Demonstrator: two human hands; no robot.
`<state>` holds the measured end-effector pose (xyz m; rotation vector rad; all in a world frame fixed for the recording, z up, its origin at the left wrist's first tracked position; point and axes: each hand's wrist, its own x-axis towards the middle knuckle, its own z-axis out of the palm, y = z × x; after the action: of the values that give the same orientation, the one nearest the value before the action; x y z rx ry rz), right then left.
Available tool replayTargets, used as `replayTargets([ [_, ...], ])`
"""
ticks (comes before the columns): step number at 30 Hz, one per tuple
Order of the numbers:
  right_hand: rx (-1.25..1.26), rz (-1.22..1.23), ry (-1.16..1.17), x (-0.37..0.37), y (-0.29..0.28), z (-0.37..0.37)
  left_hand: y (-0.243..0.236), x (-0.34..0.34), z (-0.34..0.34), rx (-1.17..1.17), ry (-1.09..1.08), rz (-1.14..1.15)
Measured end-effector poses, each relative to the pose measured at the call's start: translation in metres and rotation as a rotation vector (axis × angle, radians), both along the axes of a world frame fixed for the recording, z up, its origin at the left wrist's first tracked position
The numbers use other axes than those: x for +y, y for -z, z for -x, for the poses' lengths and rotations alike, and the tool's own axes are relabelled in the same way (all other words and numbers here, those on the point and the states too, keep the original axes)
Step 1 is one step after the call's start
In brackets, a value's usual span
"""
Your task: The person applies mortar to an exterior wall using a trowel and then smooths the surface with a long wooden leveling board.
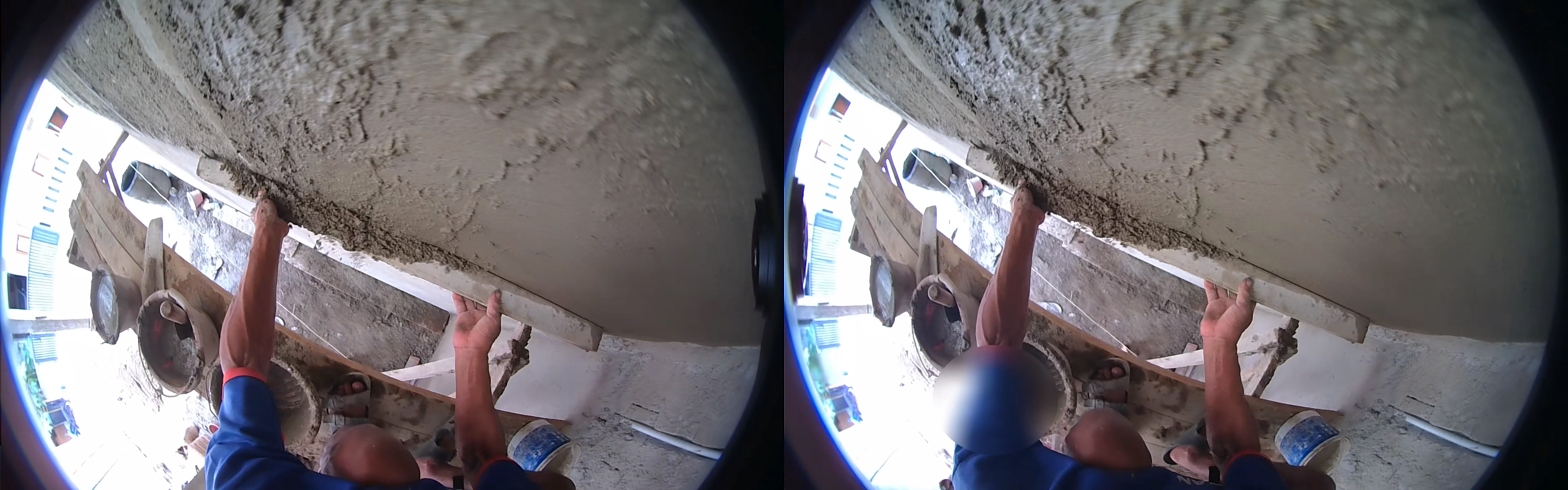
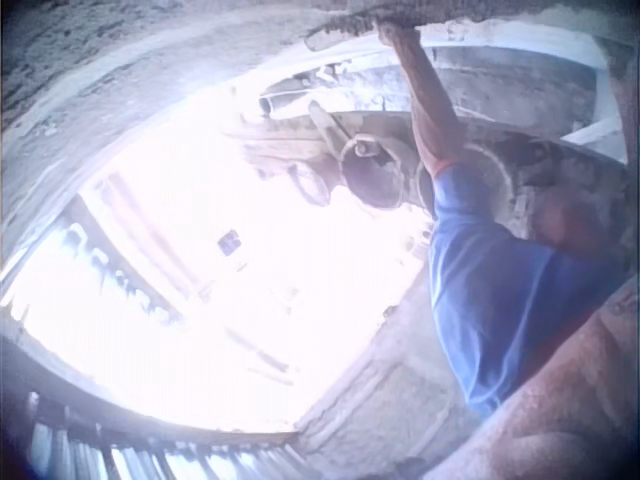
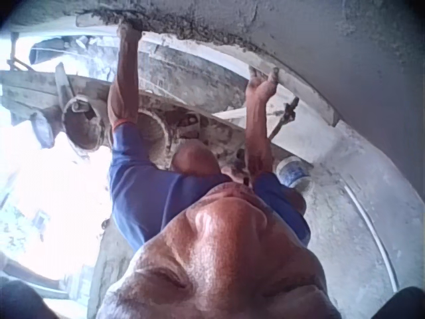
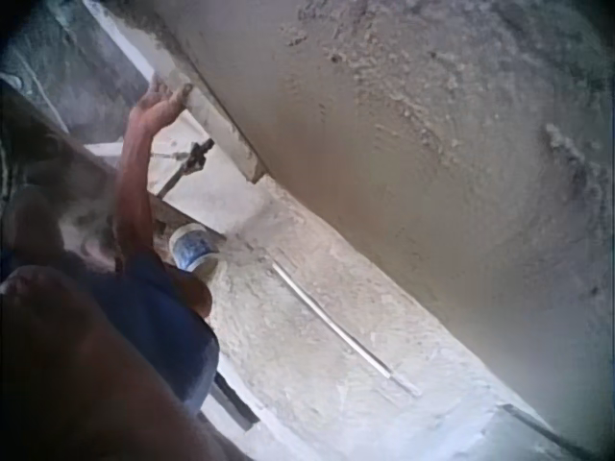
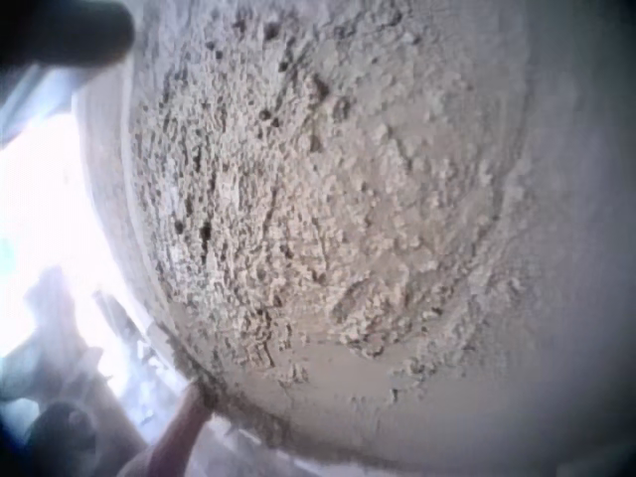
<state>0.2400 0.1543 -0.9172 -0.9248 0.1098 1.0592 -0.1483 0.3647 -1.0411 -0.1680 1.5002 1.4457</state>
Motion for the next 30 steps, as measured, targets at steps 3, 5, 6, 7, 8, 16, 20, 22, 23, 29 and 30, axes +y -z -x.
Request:
replayTargets([
  [3, 0.009, -0.036, -0.045, -0.005, 0.006, -0.016, -0.014, 0.000, -0.011, -0.013, -0.017, -0.048],
  [5, 0.001, -0.007, -0.041, -0.008, -0.005, -0.022, -0.023, -0.003, -0.016, -0.083, -0.018, -0.154],
  [6, -0.012, 0.027, -0.042, -0.010, -0.010, -0.026, -0.027, -0.004, -0.022, -0.046, -0.010, -0.104],
  [7, -0.016, 0.007, -0.033, -0.015, -0.012, -0.038, -0.034, -0.006, -0.035, -0.014, 0.002, -0.052],
  [8, -0.013, 0.025, -0.035, -0.017, -0.018, -0.040, -0.048, -0.012, -0.037, 0.007, -0.034, -0.033],
  [16, -0.039, 0.022, -0.002, -0.046, -0.091, -0.118, -0.168, -0.055, -0.124, -0.015, 0.018, 0.027],
  [20, -0.080, 0.055, 0.016, -0.059, -0.144, -0.149, -0.212, -0.080, -0.147, -0.153, 0.100, -0.139],
  [22, -0.115, 0.088, 0.039, -0.070, -0.172, -0.181, -0.246, -0.091, -0.173, -0.230, 0.131, -0.143],
  [23, -0.135, 0.114, 0.050, -0.072, -0.190, -0.185, -0.256, -0.100, -0.179, -0.097, 0.282, -0.231],
  [29, -0.172, 0.161, 0.049, -0.115, -0.303, -0.228, -0.349, -0.158, -0.235, -0.271, 0.168, -0.265],
  [30, -0.212, 0.198, 0.049, -0.127, -0.318, -0.234, -0.367, -0.170, -0.244, -0.275, 0.137, -0.240],
])
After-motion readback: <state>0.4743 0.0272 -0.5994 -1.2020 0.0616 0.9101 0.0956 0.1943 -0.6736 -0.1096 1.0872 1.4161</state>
